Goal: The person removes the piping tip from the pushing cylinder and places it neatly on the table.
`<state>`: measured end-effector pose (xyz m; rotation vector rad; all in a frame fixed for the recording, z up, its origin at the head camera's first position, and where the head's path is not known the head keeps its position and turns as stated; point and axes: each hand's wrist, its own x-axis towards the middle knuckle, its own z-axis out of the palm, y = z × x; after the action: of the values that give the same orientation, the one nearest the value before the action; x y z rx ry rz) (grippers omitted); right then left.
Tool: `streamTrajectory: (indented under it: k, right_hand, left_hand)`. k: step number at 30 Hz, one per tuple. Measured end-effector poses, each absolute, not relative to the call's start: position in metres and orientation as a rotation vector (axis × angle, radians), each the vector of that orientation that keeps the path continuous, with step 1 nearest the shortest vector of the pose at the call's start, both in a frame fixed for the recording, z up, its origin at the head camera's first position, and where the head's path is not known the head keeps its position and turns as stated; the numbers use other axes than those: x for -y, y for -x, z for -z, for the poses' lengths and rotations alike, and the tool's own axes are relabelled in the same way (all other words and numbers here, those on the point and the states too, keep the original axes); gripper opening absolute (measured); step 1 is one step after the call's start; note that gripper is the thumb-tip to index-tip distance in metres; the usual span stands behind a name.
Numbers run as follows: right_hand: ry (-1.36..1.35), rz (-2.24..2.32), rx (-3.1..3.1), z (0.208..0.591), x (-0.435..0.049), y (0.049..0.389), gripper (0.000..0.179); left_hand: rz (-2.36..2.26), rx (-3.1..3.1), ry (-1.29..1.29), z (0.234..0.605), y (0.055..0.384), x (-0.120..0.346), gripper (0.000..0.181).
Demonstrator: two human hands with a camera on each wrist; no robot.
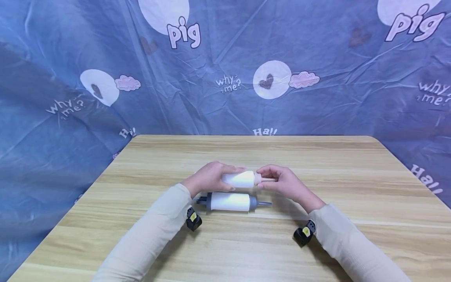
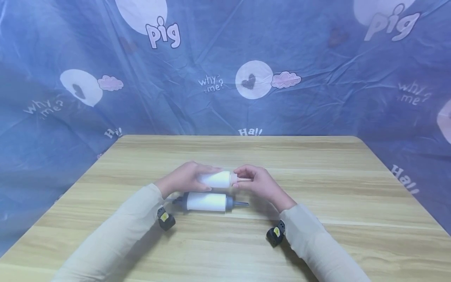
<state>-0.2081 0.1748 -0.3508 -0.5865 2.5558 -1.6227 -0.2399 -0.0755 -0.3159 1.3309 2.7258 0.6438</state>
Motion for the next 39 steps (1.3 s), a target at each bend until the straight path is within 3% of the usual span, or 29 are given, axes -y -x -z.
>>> streamTrajectory:
  k: [39]
  right_hand:
    - [0.597,1.563,-2.442,0.3544,-0.1772,0.2102,0.042]
  left_hand:
    - [-0.626,-2.729,-1.311,0.3173,0.2366,0.0747,0.061]
